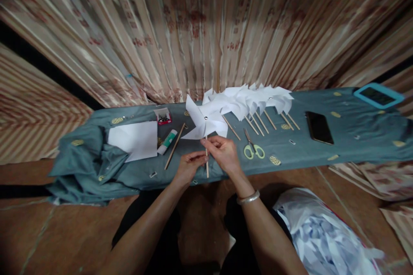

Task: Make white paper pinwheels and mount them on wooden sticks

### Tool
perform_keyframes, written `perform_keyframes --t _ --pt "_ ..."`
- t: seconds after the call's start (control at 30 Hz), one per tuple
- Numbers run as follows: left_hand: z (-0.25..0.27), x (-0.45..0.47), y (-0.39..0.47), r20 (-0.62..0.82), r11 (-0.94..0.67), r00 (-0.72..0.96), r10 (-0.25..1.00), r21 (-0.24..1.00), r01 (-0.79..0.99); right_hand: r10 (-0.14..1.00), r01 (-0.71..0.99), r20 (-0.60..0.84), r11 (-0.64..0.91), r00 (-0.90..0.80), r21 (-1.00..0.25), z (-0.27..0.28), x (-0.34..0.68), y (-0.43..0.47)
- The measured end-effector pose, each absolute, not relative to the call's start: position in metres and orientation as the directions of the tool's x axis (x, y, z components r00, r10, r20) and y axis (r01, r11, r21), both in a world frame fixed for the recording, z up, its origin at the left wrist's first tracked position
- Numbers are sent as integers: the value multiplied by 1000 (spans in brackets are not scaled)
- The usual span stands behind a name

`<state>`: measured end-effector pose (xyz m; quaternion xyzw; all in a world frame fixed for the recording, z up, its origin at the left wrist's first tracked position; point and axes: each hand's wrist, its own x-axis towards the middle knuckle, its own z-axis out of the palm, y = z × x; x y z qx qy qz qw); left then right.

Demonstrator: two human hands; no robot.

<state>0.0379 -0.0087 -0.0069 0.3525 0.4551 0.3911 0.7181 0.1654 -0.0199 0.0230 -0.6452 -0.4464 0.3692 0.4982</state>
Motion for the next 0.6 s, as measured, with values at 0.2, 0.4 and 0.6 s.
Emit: perform_keyframes --t 0.2,0.4,0.6 --pt "-2 29 -11 -322 396 249 913 848 -352 948 586 96 -106 303 -803 26 155 -43" --pt "-6 20 -18 -330 401 242 912 839 -367 950 634 180 -23 255 -773 28 143 -48" --pt "-12 18 -22 -304 384 267 914 860 -337 940 505 105 -77 323 -860 19 137 -46"
